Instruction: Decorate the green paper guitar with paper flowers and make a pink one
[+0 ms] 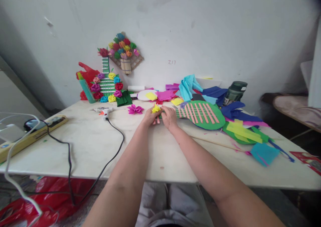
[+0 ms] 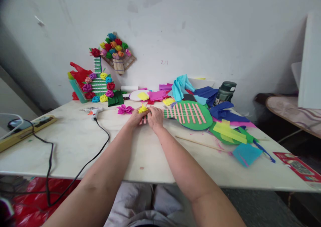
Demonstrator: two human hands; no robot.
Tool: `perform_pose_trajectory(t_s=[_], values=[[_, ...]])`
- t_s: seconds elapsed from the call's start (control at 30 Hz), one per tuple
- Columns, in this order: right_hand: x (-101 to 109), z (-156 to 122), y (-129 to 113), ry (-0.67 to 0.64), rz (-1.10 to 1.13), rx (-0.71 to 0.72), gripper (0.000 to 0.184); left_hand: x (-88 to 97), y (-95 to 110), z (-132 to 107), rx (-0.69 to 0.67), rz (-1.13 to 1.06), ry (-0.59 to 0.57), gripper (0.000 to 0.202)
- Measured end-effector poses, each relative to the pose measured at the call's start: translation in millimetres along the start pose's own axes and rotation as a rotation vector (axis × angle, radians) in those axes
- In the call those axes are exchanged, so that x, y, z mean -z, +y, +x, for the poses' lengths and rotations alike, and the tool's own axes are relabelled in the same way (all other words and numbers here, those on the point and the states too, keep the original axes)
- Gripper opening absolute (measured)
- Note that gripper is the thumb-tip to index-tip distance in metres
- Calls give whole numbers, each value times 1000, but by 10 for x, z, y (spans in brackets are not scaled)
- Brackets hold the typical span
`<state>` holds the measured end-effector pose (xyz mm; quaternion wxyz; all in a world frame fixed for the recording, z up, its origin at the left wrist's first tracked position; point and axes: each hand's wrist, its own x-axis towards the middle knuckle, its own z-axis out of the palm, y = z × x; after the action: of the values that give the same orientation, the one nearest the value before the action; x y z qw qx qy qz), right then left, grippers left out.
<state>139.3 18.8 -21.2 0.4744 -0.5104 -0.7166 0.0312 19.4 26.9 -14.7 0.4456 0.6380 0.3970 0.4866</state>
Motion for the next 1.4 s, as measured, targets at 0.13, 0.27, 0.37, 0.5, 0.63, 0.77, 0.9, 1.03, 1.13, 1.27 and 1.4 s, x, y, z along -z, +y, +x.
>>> perform_pose_trajectory(t_s=[0.13, 0.27, 0.37, 0.5, 0.63, 0.77, 0.9, 1.03, 1.13, 1.27, 1.4], values=[[2, 2, -13, -10, 8, -14, 38, -8, 15, -16, 11, -5, 7, 41], [11, 8, -17, -7, 15, -21, 39, -4, 19, -23, 20, -10, 14, 38], [20, 8, -29, -6, 15, -26, 40, -11, 15, -17, 24, -44, 34, 38], [19, 8, -38, -9, 29, -22, 41, -39, 17, -11, 43, -53, 62, 41], [-7, 16, -3, -30, 29, -1, 41, -64, 37, -21, 41, -21, 104, 32], [-28, 26, 41, -7, 71, 18, 39, -68, 68, -37, 48, 0, 117, 25], [-20, 15, 41, 42, 105, 1, 34, -57, 65, -38, 60, -13, 109, 22], [-29, -3, 22, 106, 84, -14, 31, -53, 33, -18, 43, -62, 108, 25], [-45, -4, 17, 141, 50, -30, 30, -57, 26, -10, 48, -72, 109, 29], [-29, 7, 0, 106, -8, -53, 29, -61, 38, -15, 64, -59, 121, 32], [15, 10, -31, 69, -41, -74, 28, -57, 31, -15, 43, -60, 108, 33]])
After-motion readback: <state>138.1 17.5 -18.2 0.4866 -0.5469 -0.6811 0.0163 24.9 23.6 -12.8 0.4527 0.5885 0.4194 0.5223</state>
